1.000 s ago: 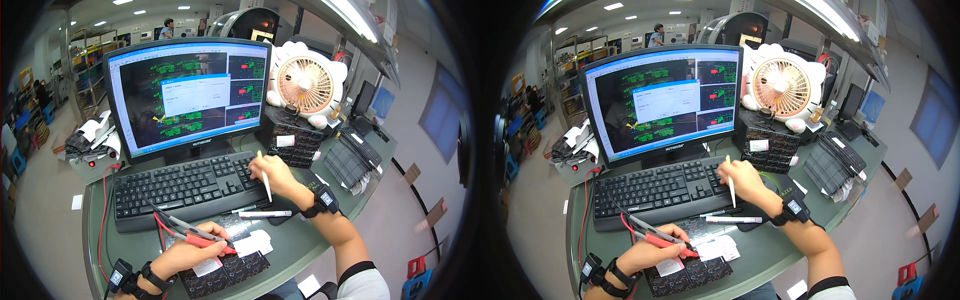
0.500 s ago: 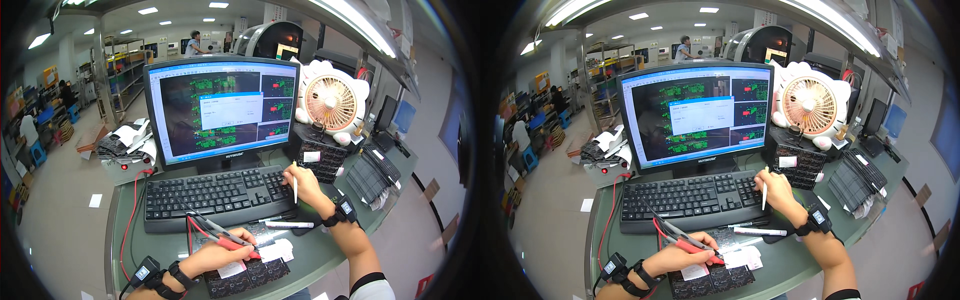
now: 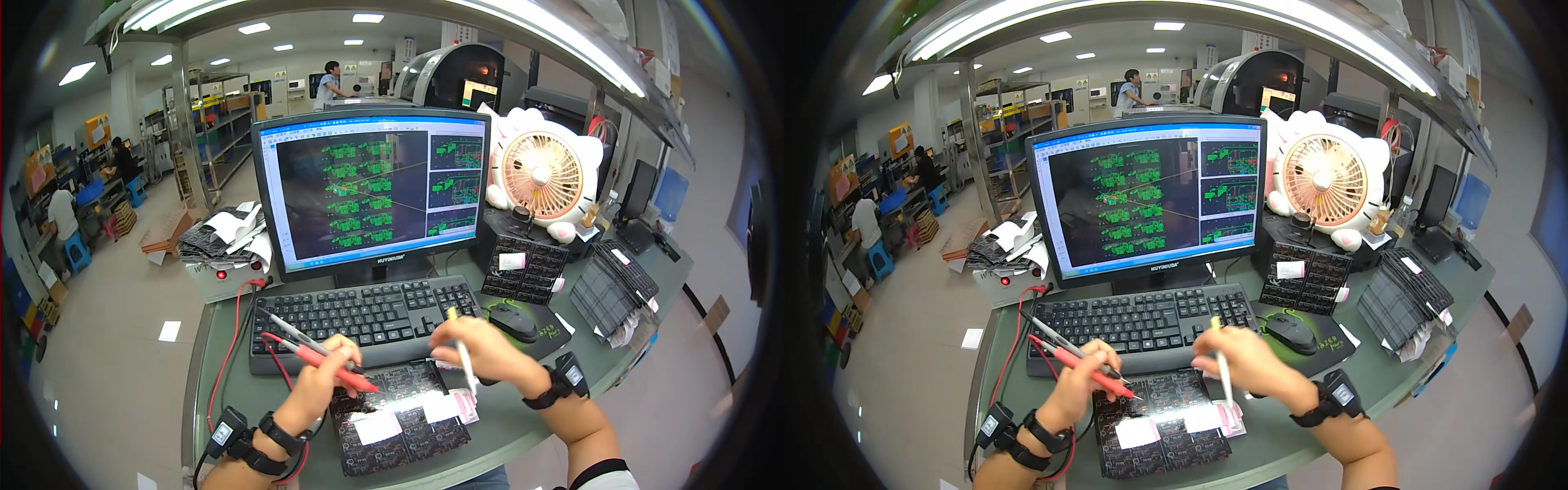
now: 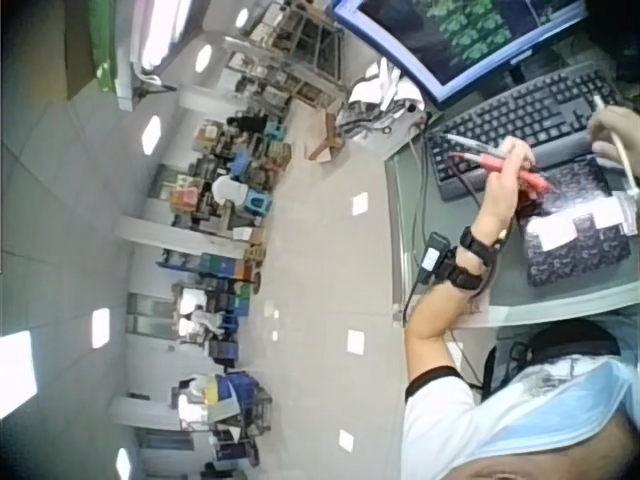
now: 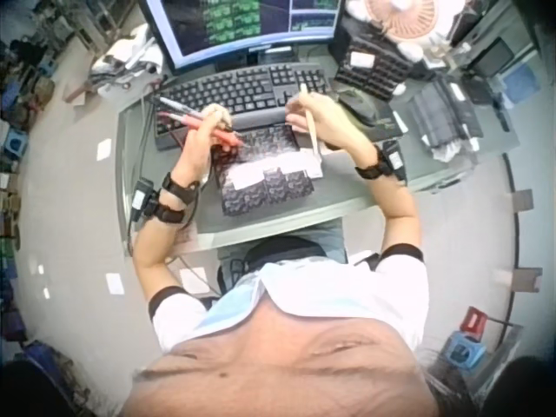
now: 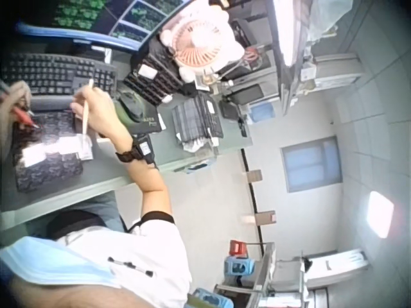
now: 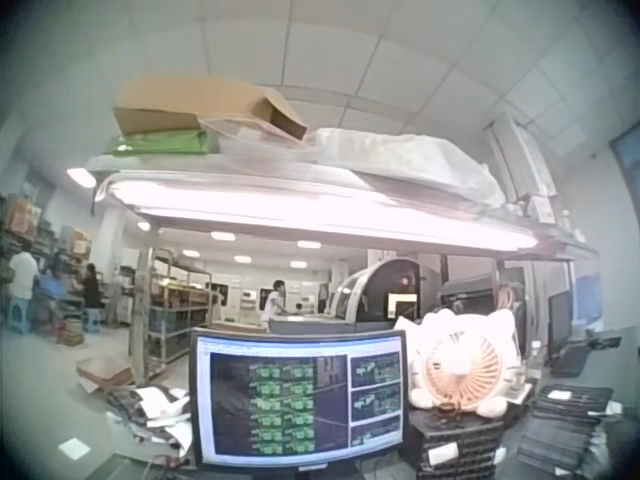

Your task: Inspecting a circuit board using multimeter probes and marking points with a pen.

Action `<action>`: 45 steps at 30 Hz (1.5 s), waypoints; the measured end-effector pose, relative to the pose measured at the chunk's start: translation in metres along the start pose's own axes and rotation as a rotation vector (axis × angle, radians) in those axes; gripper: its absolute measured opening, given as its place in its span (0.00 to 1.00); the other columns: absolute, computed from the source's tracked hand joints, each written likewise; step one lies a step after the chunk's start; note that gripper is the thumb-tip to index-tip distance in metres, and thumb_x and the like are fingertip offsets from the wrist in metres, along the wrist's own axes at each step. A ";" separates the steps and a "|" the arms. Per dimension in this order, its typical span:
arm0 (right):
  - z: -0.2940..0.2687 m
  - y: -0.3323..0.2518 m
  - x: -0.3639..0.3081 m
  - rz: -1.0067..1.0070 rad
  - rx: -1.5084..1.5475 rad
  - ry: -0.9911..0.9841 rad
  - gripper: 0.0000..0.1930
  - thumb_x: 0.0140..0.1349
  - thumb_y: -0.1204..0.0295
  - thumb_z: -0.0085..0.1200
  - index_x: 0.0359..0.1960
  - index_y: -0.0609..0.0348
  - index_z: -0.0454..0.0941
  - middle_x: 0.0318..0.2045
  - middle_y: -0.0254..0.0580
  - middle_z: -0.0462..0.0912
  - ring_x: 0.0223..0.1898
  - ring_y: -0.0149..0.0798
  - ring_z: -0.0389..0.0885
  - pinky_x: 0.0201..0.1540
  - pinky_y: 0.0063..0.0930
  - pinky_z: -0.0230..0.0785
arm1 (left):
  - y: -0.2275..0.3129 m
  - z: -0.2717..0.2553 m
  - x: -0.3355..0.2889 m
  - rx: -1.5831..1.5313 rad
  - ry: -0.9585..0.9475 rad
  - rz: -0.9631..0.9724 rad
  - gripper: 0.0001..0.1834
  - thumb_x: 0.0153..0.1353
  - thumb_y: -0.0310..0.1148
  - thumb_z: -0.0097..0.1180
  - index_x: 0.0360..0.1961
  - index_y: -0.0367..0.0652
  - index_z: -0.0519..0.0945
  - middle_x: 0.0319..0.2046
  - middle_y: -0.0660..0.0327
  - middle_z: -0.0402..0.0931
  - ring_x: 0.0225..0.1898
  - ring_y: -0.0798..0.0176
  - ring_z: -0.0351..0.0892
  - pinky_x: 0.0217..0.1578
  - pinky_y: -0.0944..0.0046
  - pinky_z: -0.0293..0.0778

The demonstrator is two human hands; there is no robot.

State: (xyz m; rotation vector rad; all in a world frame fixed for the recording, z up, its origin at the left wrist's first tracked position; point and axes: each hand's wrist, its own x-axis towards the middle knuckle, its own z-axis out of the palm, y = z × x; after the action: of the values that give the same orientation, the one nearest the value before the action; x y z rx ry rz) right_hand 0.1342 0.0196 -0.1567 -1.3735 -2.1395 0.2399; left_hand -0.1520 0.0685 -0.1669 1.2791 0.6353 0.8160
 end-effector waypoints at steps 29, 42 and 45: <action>0.035 -0.003 -0.004 0.115 0.516 0.125 0.07 0.59 0.77 0.60 0.37 0.63 0.74 0.32 0.39 0.81 0.35 0.33 0.81 0.40 0.27 0.73 | 0.017 0.004 0.013 0.105 -0.164 0.177 0.27 0.68 0.47 0.26 0.33 0.36 0.73 0.32 0.50 0.78 0.40 0.50 0.82 0.50 0.53 0.73; 0.012 -0.014 -0.017 0.299 0.275 0.022 0.11 0.66 0.64 0.53 0.33 0.59 0.71 0.19 0.41 0.80 0.23 0.45 0.81 0.28 0.35 0.71 | 0.012 0.003 0.012 0.349 -0.261 0.021 0.27 0.69 0.48 0.33 0.33 0.36 0.77 0.28 0.61 0.76 0.31 0.67 0.75 0.39 0.66 0.71; 0.010 -0.014 -0.020 0.328 0.408 -0.110 0.12 0.68 0.63 0.51 0.32 0.59 0.71 0.18 0.37 0.80 0.22 0.40 0.80 0.28 0.32 0.70 | 0.012 -0.002 0.011 0.345 -0.240 0.038 0.27 0.68 0.48 0.32 0.32 0.36 0.78 0.27 0.61 0.75 0.34 0.68 0.74 0.40 0.67 0.69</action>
State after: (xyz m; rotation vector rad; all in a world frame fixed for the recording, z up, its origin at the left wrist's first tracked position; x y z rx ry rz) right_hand 0.1238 -0.0027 -0.1659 -1.4762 -1.8030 0.8473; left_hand -0.1491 0.0798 -0.1547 1.6786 0.5750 0.5854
